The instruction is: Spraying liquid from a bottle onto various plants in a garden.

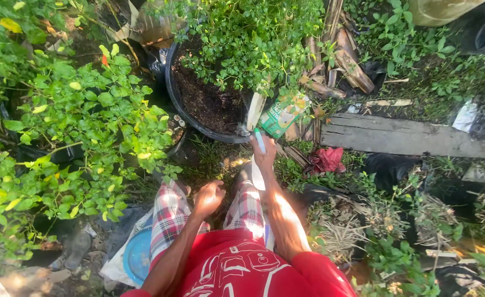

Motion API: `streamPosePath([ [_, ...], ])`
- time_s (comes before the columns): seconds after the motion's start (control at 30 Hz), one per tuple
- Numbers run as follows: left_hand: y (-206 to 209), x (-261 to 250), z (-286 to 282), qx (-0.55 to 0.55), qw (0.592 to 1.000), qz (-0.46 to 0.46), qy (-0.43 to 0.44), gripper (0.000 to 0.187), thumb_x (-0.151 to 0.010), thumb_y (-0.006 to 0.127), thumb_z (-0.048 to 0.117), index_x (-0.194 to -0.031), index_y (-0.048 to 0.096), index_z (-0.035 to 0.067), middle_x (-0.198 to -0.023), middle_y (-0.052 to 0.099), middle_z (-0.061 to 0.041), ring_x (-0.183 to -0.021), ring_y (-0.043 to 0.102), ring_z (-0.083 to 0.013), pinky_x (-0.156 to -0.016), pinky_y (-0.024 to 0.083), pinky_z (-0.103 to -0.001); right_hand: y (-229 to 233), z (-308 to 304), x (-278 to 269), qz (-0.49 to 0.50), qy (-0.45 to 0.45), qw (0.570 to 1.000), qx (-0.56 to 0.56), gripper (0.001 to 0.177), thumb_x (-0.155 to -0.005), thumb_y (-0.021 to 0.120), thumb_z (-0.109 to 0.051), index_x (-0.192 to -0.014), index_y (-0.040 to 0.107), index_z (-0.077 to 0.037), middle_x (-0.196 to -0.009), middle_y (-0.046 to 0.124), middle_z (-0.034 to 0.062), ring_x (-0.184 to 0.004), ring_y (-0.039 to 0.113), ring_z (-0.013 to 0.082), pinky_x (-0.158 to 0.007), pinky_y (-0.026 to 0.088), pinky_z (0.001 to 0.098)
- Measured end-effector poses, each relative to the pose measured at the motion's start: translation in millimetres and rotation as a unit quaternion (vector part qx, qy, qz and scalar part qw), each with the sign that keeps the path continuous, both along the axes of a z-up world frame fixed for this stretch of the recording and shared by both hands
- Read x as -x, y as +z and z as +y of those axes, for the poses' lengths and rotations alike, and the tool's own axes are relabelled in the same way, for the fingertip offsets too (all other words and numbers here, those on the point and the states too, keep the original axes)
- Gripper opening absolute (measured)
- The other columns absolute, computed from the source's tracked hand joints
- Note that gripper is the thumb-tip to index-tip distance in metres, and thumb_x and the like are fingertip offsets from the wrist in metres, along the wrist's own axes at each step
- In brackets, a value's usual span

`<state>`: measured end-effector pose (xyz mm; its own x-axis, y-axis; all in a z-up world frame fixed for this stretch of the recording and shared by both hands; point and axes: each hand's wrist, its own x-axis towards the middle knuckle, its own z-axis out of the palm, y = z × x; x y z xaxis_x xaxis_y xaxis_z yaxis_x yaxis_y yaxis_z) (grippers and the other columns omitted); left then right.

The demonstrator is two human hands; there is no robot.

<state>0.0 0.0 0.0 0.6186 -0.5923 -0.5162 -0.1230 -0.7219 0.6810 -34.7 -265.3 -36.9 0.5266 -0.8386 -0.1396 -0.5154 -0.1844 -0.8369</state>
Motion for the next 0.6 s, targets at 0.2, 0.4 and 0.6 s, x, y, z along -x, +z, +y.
streamPosePath([
  [0.2, 39.9, 12.5, -24.4, -0.042, 0.995, 0.085, 0.018, 0.043, -0.085, 0.068, 0.028, -0.123, 0.064, 0.009, -0.085, 0.072, -0.008, -0.081, 0.071, -0.0251, -0.075, 0.056, -0.04, 57.3, -26.6, 5.8, -0.035, 0.101, 0.994, 0.019, 0.026, -0.091, 0.078, -0.03, -0.085, 0.067, -0.008, -0.076, 0.064, 0.0107, -0.076, 0.057, 0.0297, -0.073, 0.047, 0.0422],
  [0.4, 42.9, 4.7, -29.5, 0.072, 0.997, 0.014, -0.004, 0.039, -0.082, 0.073, 0.025, -0.116, 0.068, 0.005, -0.083, 0.071, -0.012, -0.078, 0.072, -0.0272, -0.071, 0.057, -0.04, 81.0, -45.7, 11.6, 0.002, 0.187, 0.982, 0.026, 0.023, -0.092, 0.074, -0.031, -0.096, 0.071, -0.009, -0.086, 0.067, 0.0105, -0.084, 0.06, 0.0334, -0.077, 0.047, 0.0448],
  [0.6, 70.7, -36.3, -33.4, 0.102, 0.994, -0.004, -0.038, 0.038, -0.084, 0.067, 0.022, -0.119, 0.069, 0.007, -0.091, 0.076, -0.011, -0.082, 0.075, -0.0267, -0.074, 0.059, -0.038, 100.5, -47.1, 9.8, 0.078, 0.204, 0.974, 0.055, 0.026, -0.093, 0.077, -0.034, -0.095, 0.071, -0.008, -0.089, 0.066, 0.0124, -0.087, 0.059, 0.0332, -0.082, 0.048, 0.0447],
])
